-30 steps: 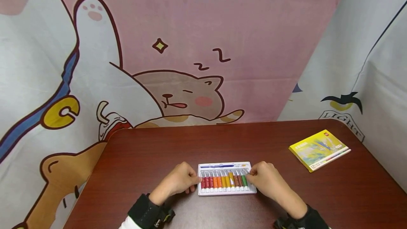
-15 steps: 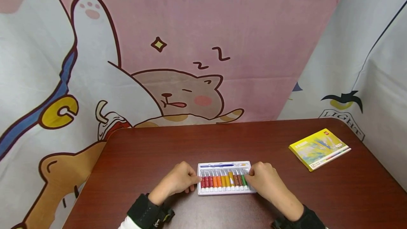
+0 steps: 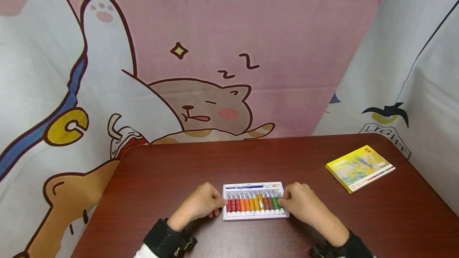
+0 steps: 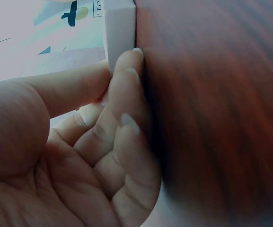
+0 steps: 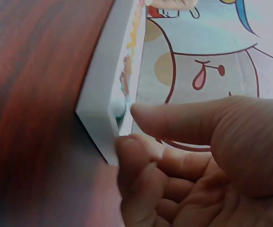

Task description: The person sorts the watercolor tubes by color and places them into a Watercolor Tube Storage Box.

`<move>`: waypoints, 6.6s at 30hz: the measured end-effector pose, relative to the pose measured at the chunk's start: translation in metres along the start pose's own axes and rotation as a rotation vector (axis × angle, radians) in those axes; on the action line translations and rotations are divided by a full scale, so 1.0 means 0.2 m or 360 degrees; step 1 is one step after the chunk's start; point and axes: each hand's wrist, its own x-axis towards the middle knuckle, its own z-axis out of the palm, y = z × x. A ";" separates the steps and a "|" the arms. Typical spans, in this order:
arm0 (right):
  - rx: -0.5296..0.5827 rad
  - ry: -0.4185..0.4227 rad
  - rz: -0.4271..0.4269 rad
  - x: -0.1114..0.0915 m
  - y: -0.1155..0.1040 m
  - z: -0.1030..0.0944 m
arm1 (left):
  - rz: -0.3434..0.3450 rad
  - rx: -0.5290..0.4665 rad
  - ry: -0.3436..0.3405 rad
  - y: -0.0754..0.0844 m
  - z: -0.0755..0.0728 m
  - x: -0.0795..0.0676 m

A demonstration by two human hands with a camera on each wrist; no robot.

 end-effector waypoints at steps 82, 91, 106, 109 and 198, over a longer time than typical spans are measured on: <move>-0.0407 -0.0213 0.0506 0.06 0.73 -0.53 | 0.0024 -0.0029 -0.0002 -0.01 0.00 0.01; -0.0493 -0.0171 0.0554 0.08 0.64 -0.45 | 0.0025 -0.0020 -0.0002 -0.01 0.00 0.01; -0.0692 0.0163 0.0320 0.10 0.39 -0.22 | 0.0001 -0.0016 -0.0007 -0.02 -0.01 0.01; -0.0649 0.0168 0.0283 0.10 0.35 -0.21 | 0.0010 -0.0028 -0.0008 -0.02 -0.01 0.00; -0.0265 0.0044 -0.0429 0.27 0.02 -0.06 | 0.0037 -0.0005 -0.0006 -0.01 0.00 0.01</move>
